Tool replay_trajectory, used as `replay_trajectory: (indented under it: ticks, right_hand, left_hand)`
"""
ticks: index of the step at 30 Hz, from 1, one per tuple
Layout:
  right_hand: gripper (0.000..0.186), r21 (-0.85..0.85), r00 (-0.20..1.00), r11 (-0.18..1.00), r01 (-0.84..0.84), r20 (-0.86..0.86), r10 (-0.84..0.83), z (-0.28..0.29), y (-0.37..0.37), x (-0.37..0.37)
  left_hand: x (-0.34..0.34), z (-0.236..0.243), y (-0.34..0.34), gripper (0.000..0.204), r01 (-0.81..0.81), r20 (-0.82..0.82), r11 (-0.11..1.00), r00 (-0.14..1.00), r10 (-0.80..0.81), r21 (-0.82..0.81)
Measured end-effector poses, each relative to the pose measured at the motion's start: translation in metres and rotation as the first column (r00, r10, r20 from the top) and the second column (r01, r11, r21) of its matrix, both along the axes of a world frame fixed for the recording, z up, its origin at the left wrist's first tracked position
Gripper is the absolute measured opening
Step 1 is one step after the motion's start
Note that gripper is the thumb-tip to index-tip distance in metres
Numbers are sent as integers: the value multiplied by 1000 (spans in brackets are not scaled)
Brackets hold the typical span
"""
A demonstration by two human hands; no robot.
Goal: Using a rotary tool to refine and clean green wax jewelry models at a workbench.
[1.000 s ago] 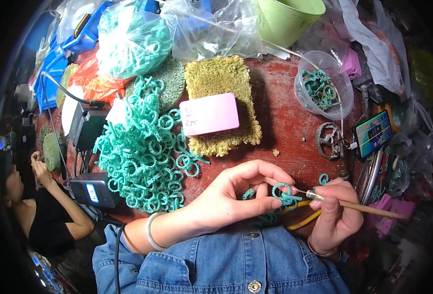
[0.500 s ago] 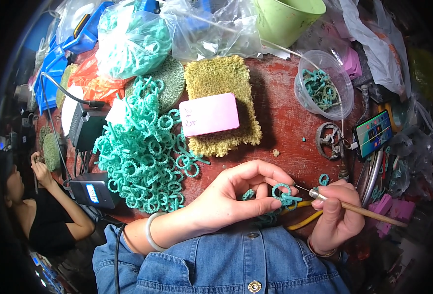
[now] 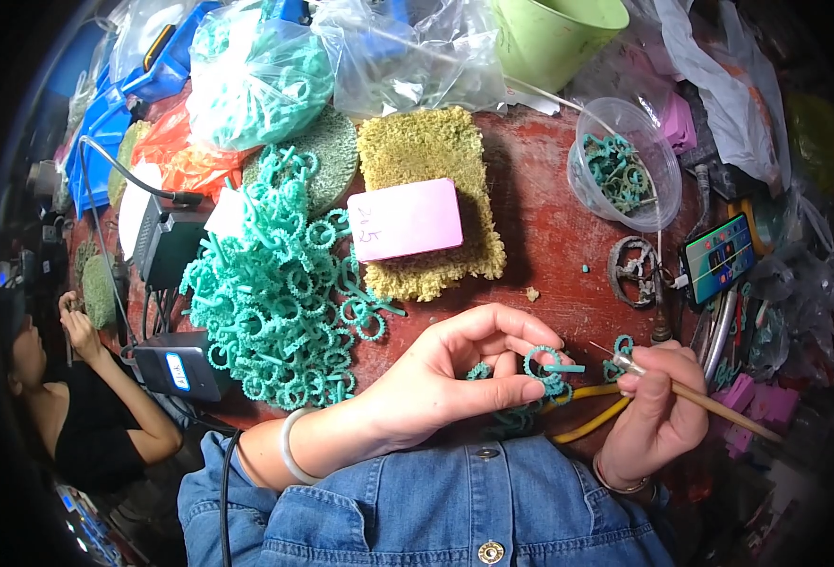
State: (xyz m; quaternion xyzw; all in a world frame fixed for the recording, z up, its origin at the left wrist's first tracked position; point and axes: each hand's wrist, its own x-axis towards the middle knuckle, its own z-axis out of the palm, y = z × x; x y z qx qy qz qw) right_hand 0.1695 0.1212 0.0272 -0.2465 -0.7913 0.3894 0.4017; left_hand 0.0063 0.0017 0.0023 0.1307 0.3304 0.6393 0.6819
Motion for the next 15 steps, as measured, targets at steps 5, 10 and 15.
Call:
replay_trajectory:
  ticks: [5,10,15]
  right_hand:
    - [18,56,975,981,-186,-110,191,-2,3,3]
    - [17,81,964,964,-253,-65,258,0,3,-2]
    - [21,89,948,945,-314,-16,317,2,5,-5]
  left_hand:
    - [-1,1,1,37,-8,-22,1000,1000,8,-18]
    - [1,0,0,37,-188,-105,982,976,190,30]
    - [1,0,0,37,-230,-135,971,962,237,63]
